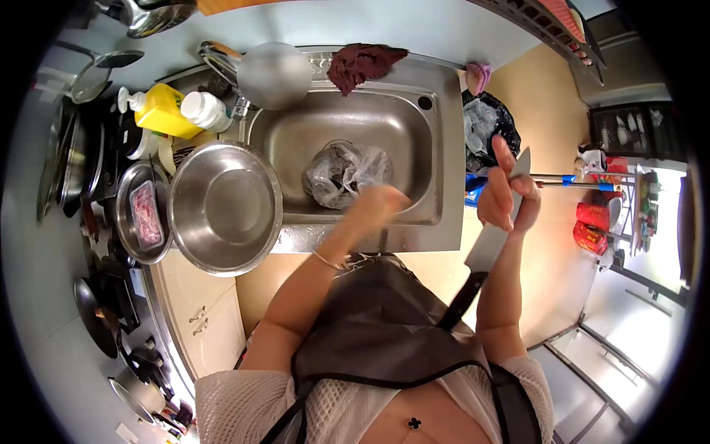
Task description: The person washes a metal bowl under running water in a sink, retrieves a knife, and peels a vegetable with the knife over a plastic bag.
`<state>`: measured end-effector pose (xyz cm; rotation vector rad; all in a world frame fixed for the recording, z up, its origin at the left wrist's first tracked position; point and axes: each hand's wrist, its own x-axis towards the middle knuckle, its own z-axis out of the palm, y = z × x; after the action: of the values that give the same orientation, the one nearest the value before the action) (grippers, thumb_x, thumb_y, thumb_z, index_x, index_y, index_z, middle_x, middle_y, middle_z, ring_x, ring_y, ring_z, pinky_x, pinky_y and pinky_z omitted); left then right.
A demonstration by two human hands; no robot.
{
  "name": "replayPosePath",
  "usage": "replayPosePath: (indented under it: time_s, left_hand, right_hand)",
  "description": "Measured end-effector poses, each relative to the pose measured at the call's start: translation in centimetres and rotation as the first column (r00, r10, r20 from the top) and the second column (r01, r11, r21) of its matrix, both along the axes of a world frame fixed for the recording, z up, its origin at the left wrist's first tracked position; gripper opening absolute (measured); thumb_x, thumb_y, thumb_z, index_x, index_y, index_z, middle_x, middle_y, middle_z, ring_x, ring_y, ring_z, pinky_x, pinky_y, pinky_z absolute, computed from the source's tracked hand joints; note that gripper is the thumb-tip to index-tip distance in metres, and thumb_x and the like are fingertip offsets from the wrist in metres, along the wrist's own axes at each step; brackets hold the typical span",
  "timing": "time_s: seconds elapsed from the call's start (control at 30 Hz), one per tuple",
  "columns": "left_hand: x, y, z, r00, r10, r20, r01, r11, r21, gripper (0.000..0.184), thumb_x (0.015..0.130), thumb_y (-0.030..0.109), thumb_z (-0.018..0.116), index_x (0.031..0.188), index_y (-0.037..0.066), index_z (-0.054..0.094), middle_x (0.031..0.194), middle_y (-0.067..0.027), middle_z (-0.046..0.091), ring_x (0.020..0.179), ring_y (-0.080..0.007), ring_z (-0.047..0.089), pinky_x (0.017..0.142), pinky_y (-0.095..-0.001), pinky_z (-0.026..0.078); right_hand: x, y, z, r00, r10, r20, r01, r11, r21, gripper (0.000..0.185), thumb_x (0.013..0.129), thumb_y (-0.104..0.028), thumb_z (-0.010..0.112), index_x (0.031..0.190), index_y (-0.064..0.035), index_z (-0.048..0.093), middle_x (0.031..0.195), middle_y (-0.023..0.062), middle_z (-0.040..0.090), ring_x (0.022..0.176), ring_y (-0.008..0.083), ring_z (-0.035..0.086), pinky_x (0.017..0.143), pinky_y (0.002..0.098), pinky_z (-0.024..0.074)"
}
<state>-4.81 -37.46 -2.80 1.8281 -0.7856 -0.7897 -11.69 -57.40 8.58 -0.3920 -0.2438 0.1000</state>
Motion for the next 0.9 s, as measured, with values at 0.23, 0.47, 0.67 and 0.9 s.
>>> replayPosePath:
  time_s: [0.23,0.47,0.67,0.9]
  left_hand:
    - [4.8,2.2,-17.4,0.982,-0.003,0.188,-0.12,0.763,0.635,0.024,0.066,0.007,0.062,0.089,0.0,0.06,0.091,-0.0222,0.059,0.089,-0.0354,0.056,0.074,-0.0417,0.046]
    - [2.3,-1.3,-18.5,0.937,0.002,0.348,-0.161,0.89,0.428,0.044,0.067,0.003,0.059,0.109,0.012,0.048,0.109,-0.0195,0.046,0.097,-0.0407,0.045,0.084,-0.0422,0.04]
    - [3.4,-0.3,-15.9,0.967,0.02,0.254,-0.206,0.648,0.733,0.055,0.064,0.019,0.068,0.111,0.003,0.044,0.102,-0.0193,0.054,0.094,-0.0375,0.051,0.084,-0.0409,0.041]
    - [2.6,2.9,-1.3,0.476,0.431,-0.767,-0.598,0.798,0.077,0.055,0.077,0.011,0.055,0.127,0.001,0.033,0.113,-0.0146,0.049,0.088,-0.0201,0.055,0.078,-0.0302,0.046]
  right_hand:
    - [-4.9,4.9,-3.4,0.972,-0.011,-0.235,0.046,0.989,0.142,0.053,0.08,-0.016,0.04,0.127,0.0028,0.027,0.064,0.0142,0.048,0.034,0.0141,0.036,0.031,0.0245,0.0305]
    - [-4.1,6.6,-5.8,0.975,-0.104,-0.197,0.116,0.992,0.052,0.072,0.062,-0.01,0.049,0.13,0.0022,0.027,0.07,0.0107,0.048,0.045,0.0138,0.041,0.042,0.0237,0.0344]
    - [-2.7,2.7,-5.6,0.848,-0.116,-0.517,0.006,0.978,-0.21,0.054,0.07,-0.009,0.046,0.122,0.0018,0.04,0.062,0.0049,0.043,0.044,0.0111,0.037,0.042,0.0219,0.0297]
    - [0.3,1.8,-4.2,0.834,-0.114,-0.54,-0.275,0.763,-0.585,0.048,0.064,0.004,0.053,0.111,-0.0016,0.05,0.074,0.0036,0.049,0.062,0.01,0.048,0.053,0.0197,0.0374]
